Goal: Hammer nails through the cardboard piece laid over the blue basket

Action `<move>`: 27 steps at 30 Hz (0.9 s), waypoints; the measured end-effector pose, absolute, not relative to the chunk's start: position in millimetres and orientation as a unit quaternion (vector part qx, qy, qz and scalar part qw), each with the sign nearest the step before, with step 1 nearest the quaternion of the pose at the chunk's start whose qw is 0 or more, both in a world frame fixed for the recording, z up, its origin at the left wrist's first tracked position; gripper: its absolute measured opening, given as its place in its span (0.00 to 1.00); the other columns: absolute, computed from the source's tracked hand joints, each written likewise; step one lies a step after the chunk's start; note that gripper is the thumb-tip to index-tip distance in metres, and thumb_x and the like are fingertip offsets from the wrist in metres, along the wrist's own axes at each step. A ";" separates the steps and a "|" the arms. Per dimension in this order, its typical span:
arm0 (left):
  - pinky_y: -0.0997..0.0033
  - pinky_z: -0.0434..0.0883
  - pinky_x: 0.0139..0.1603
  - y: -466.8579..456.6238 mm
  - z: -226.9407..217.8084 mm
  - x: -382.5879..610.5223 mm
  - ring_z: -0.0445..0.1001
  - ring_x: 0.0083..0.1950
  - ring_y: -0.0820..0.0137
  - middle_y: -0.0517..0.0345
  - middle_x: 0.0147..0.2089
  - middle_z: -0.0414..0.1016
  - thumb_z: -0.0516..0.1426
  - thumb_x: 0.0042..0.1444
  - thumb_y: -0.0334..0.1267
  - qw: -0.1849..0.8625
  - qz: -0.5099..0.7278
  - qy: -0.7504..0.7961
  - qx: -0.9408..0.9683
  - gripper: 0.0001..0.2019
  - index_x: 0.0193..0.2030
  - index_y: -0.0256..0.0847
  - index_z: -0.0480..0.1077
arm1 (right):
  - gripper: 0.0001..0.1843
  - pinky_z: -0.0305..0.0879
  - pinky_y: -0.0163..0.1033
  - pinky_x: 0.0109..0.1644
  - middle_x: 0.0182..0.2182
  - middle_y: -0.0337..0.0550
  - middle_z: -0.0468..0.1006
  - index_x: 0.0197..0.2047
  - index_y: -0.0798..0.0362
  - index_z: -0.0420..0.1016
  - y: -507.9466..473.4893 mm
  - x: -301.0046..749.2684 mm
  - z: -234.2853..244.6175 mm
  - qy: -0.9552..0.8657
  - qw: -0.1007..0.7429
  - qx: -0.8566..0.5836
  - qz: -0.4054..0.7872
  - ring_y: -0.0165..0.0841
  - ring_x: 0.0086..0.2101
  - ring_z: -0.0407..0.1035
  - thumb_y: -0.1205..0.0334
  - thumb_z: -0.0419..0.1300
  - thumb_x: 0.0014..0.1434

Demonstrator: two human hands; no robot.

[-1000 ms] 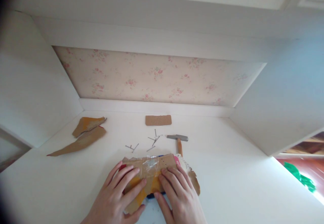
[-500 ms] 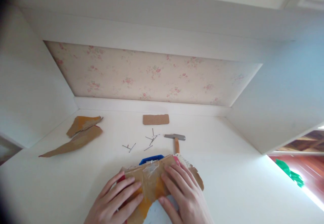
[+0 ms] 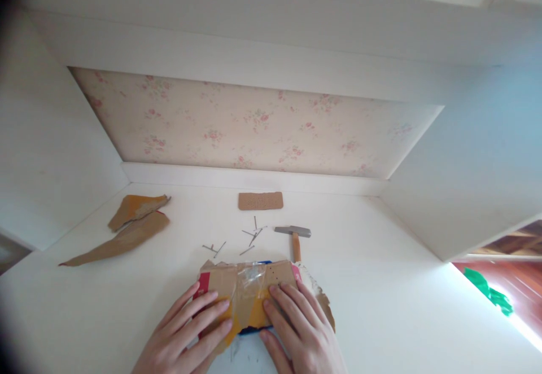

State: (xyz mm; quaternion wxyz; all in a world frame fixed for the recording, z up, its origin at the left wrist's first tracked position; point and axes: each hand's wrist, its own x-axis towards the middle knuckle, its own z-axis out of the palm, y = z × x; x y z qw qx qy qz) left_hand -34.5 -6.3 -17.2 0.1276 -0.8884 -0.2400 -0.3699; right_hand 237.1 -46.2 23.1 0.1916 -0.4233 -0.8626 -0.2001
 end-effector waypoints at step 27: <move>0.55 0.47 0.74 -3.6 -21.4 4.5 0.72 0.47 0.64 0.58 0.42 0.80 0.55 0.65 0.46 0.184 -0.452 -0.323 -0.811 0.12 0.42 0.50 0.79 | 0.14 0.74 0.39 0.46 0.42 0.38 0.87 0.45 0.46 0.82 43.0 227.8 74.7 -0.776 0.186 -0.582 0.161 0.34 0.42 0.79 0.59 0.53 0.69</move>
